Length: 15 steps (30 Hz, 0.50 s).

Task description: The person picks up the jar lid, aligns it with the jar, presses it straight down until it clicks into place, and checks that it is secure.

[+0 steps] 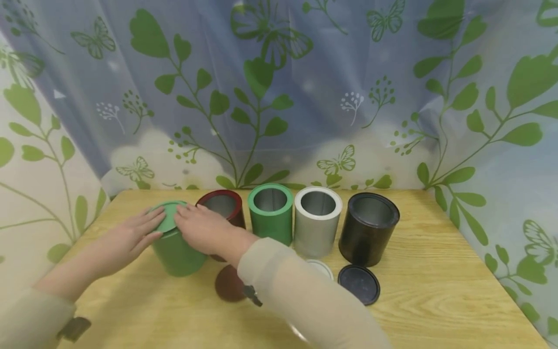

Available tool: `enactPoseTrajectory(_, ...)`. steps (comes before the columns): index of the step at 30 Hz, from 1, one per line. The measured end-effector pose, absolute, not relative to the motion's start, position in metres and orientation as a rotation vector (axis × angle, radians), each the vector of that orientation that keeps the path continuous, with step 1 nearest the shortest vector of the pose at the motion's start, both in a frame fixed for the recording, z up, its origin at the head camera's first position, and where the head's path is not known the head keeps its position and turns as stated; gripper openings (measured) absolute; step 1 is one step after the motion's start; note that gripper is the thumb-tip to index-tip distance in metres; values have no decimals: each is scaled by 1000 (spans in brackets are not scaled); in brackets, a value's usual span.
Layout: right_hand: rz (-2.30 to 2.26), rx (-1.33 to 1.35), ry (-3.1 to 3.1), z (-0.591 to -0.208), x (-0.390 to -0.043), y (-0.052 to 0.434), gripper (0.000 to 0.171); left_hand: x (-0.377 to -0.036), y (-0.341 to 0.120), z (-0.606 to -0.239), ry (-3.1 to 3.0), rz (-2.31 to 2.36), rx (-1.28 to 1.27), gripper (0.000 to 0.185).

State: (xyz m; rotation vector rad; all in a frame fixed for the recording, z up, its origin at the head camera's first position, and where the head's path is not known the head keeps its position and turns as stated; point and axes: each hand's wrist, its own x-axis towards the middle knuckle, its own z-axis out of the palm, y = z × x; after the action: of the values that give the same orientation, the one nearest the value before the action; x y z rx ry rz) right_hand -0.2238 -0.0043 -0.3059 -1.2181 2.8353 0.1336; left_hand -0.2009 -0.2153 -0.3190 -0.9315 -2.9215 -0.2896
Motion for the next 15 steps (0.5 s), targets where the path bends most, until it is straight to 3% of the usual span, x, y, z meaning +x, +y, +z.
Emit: enactPoseTrajectory(15, 187, -1194, 2845, -312, -225, -6, 50, -205, -212, -321, -2927, -234, -855, 57)
